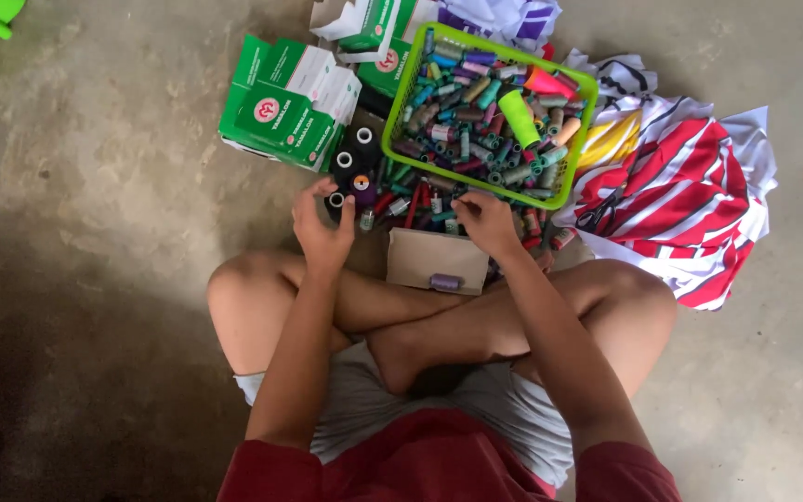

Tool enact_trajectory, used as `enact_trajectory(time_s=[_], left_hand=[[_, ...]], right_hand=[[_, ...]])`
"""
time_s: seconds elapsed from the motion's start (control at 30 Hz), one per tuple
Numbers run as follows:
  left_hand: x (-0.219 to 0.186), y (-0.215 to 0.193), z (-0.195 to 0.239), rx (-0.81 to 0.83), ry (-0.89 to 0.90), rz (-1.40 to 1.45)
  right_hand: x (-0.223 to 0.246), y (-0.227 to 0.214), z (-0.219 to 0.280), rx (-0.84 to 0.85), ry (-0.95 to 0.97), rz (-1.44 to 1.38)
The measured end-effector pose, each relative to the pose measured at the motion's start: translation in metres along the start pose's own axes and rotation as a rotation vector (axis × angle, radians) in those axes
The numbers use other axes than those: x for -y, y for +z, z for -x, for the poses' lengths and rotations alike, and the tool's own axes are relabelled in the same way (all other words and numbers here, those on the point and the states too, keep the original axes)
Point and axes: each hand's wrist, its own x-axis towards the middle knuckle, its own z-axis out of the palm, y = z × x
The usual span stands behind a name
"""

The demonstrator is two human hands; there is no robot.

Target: Sorting through fabric scraps and thread spools, trimming fabric with scissors, and organizing items into a small box.

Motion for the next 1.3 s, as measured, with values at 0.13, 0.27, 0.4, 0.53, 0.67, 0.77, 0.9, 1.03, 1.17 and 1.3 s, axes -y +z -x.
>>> enact_trajectory(time_s=[0.13,0.27,0.4,0.53,0.67,0.77,0.9,1.03,1.17,1.3], left_hand=[[0.003,-0.004,0.001,-0.101,-0.027,0.02],[0.004,-0.004,-0.002,-0.149,-0.062,0.084],[0.001,-0.002,-0.002,-0.113,-0.035,0.095],[-0.015,-0.004,-0.007,-0.068,-0.005,0.127],[-0.072,0.008,-0.028,0.18,0.075,0.159],[-0.09,0.078,-0.014,0.374,0.095,0.264],[-0.088,0.205,0.012,0.539,0.143,0.211],[-0.087,0.283,0.009,0.77,-0.041,-0.243],[-0.094,0.304,0.007,0.783,-0.063,-0.362],[-0.1,0.287,0.005,0.742,-0.17,-0.288]], right_hand=[[0.027,-0.011,0.011,0.014,0.007,-0.089],[0.018,-0.017,0.016,-0.042,0.047,-0.1],[-0.003,-0.035,0.02,-0.177,0.112,0.009],[0.038,-0.116,0.023,-0.246,0.074,-0.282],[0.06,-0.196,0.006,-0.424,0.12,-0.271],[0.016,-0.188,-0.019,-0.645,0.351,-0.781],[-0.045,-0.182,-0.033,-0.699,0.529,-0.989],[-0.072,-0.178,-0.036,-0.671,0.538,-1.155],[-0.046,-0.179,-0.037,-0.579,0.633,-1.236],[-0.048,-0.172,-0.039,-0.536,0.622,-1.261]])
